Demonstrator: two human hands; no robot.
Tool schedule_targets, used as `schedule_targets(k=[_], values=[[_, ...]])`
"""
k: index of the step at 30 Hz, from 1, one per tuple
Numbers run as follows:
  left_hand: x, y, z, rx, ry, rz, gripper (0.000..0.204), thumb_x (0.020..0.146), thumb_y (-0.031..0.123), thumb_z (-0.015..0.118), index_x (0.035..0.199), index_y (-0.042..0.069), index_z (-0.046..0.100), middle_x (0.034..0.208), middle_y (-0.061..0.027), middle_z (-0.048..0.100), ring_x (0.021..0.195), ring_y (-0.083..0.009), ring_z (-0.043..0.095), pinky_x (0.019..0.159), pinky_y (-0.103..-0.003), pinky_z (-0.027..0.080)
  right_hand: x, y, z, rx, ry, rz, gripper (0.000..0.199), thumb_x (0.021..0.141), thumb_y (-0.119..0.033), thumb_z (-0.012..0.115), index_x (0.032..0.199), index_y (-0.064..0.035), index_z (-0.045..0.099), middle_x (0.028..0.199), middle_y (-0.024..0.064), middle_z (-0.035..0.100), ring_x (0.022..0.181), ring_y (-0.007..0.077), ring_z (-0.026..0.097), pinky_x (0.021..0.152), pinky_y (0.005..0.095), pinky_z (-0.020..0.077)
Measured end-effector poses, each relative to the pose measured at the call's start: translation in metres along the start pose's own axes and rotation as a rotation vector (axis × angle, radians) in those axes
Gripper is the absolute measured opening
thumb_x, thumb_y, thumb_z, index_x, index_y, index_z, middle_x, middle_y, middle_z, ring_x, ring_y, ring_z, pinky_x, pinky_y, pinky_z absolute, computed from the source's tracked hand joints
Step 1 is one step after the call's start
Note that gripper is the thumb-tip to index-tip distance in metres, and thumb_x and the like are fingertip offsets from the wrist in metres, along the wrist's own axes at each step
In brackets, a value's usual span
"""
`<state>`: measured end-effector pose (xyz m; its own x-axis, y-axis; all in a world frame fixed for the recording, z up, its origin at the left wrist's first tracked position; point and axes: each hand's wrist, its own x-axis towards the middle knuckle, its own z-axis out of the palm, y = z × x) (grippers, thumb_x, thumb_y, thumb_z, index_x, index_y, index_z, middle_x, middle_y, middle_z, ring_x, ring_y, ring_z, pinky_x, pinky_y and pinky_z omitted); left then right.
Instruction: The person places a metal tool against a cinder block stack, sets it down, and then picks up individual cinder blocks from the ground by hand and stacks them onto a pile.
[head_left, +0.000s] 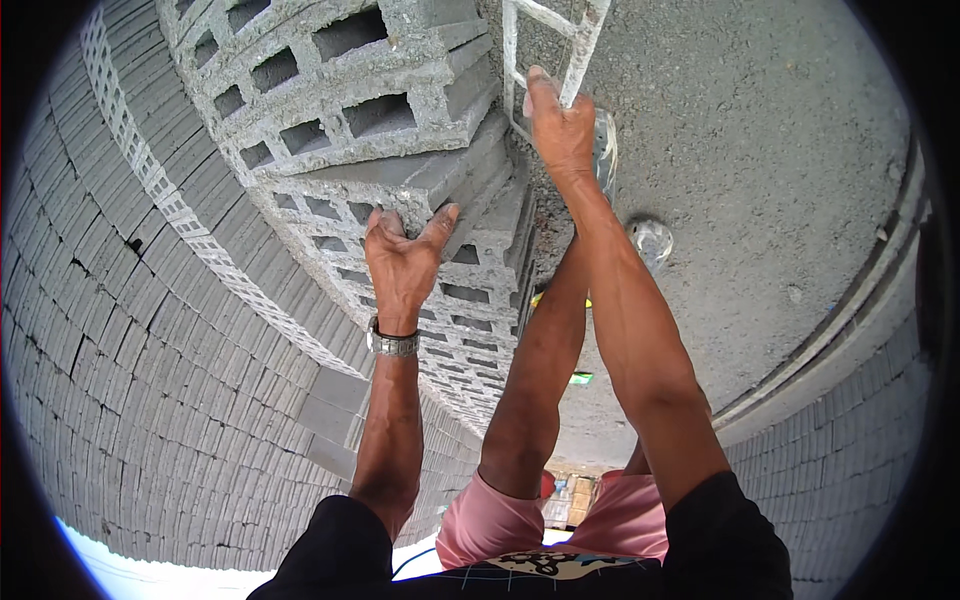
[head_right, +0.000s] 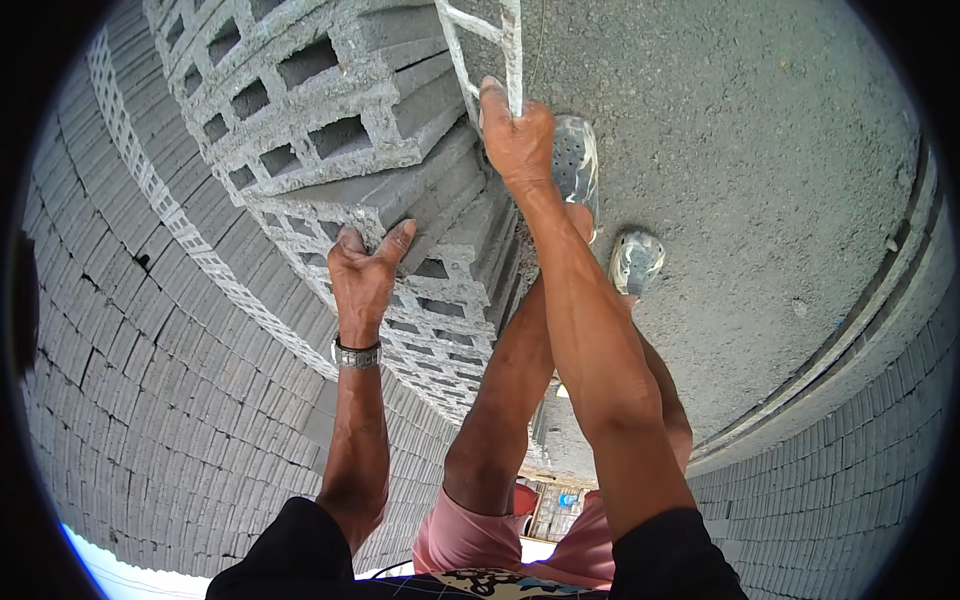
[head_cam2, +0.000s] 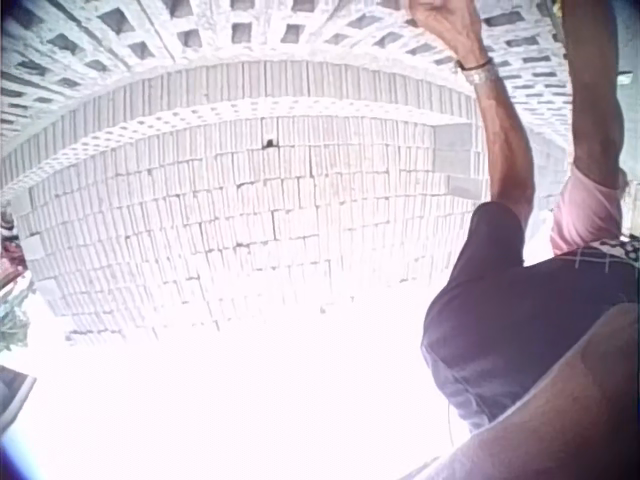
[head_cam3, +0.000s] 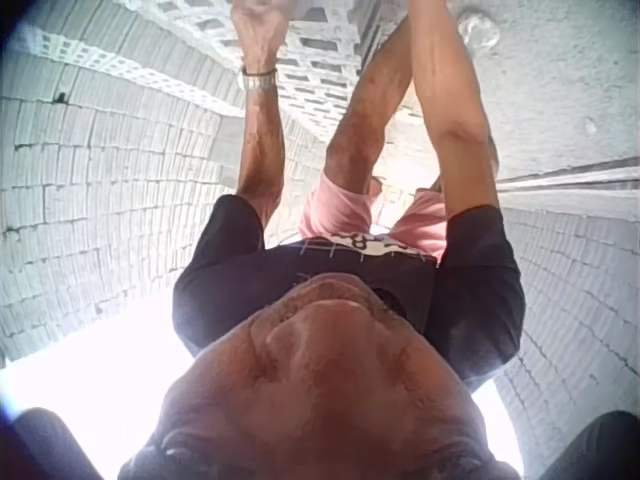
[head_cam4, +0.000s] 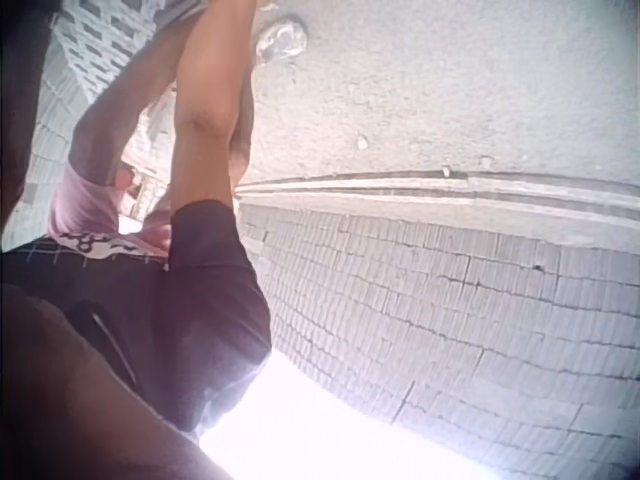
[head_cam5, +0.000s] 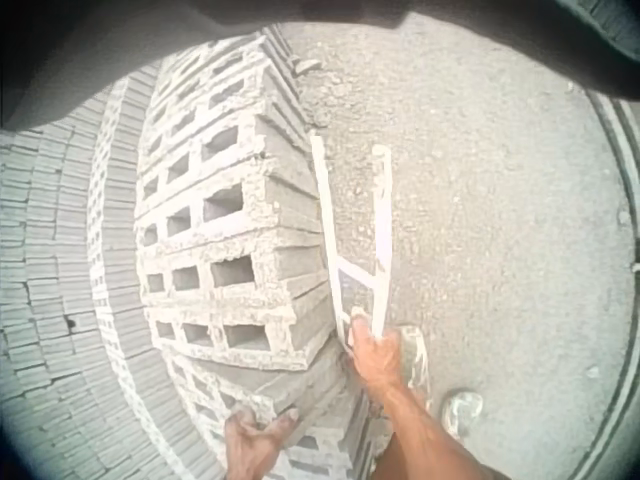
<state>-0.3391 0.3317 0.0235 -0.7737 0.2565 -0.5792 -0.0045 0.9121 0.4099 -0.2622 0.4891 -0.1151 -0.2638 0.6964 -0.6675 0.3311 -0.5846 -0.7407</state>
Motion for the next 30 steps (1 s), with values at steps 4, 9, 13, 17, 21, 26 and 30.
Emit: schedule_targets(k=[4, 9, 13, 17, 21, 26, 30], values=[[0.001, -0.006, -0.003, 0.011, 0.01, -0.008, 0.053, 0.077, 0.022, 0.086, 0.063, 0.013, 0.036, 0.064, 0.0076, 0.039, 0.06, -0.0055, 0.03, 0.05, -0.023, 0.025, -0.001, 0.009, 0.005, -0.018, 0.0, -0.011, 0.046, 0.09, -0.035, 0.062, 0.058, -0.0015, 0.062, 0.052, 0.0052, 0.055, 0.051, 0.0185, 0.052, 0.054, 0.0343, 0.0421], [0.01, -0.025, 0.004, 0.099, 0.019, 0.02, 0.059, 0.074, 0.034, 0.085, 0.057, -0.001, 0.04, 0.058, -0.0122, 0.043, 0.061, -0.0266, 0.042, 0.07, -0.039, 0.043, -0.016, -0.024, -0.039, 0.328, 0.209, 0.204, 0.039, 0.091, -0.033, 0.063, 0.067, -0.0019, 0.06, 0.058, 0.0023, 0.053, 0.047, 0.0119, 0.045, 0.046, 0.0297, 0.0354], [0.01, 0.004, 0.015, 0.432, -0.009, 0.248, 0.043, 0.079, 0.032, 0.082, 0.07, -0.005, 0.062, 0.069, -0.0123, 0.062, 0.064, -0.0219, 0.054, 0.07, -0.037, 0.047, -0.028, -0.072, -0.08, 0.342, 0.252, 0.215, 0.034, 0.09, -0.032, 0.064, 0.073, -0.0031, 0.06, 0.059, 0.0005, 0.05, 0.048, 0.009, 0.044, 0.043, 0.0268, 0.0332], [0.002, 0.043, 0.006, 0.075, 0.076, 0.157, 0.041, 0.081, 0.03, 0.078, 0.1, -0.005, 0.07, 0.094, -0.0227, 0.071, 0.092, -0.0359, 0.067, 0.093, -0.041, 0.047, -0.024, -0.105, -0.1, 0.134, 0.337, 0.186, 0.034, 0.09, -0.033, 0.064, 0.073, -0.0042, 0.059, 0.06, 0.0005, 0.05, 0.047, 0.0091, 0.043, 0.043, 0.0268, 0.0343], [0.041, 0.068, -0.014, 0.487, 0.381, 0.503, 0.052, 0.078, 0.038, 0.078, 0.101, -0.008, 0.069, 0.087, -0.0234, 0.071, 0.083, -0.0401, 0.067, 0.09, -0.046, 0.047, -0.026, -0.131, -0.076, 0.209, 0.35, 0.167, 0.031, 0.089, -0.029, 0.065, 0.071, -0.0056, 0.055, 0.056, -0.0011, 0.044, 0.042, 0.0088, 0.032, 0.043, 0.0285, 0.0257], [0.097, 0.061, 0.024, 0.512, 0.056, 0.199, 0.068, 0.071, 0.057, 0.076, 0.08, -0.01, 0.068, 0.069, -0.0226, 0.067, 0.077, -0.039, 0.065, 0.094, -0.047, 0.043, -0.019, -0.132, -0.036, 0.392, 0.296, 0.237, 0.035, 0.09, -0.033, 0.065, 0.072, -0.0031, 0.059, 0.058, 0.0003, 0.049, 0.046, 0.0088, 0.042, 0.041, 0.0256, 0.0316], [0.104, 0.056, 0.041, 0.491, 0.21, 0.108, 0.059, 0.065, 0.052, 0.08, 0.065, -0.006, 0.066, 0.071, -0.0242, 0.067, 0.073, -0.0388, 0.064, 0.097, -0.046, 0.042, 0.0, -0.117, -0.025, 0.275, 0.236, 0.193, 0.042, 0.09, -0.037, 0.062, 0.065, -0.0029, 0.059, 0.052, 0.0002, 0.047, 0.046, 0.0111, 0.042, 0.043, 0.0275, 0.0319]])
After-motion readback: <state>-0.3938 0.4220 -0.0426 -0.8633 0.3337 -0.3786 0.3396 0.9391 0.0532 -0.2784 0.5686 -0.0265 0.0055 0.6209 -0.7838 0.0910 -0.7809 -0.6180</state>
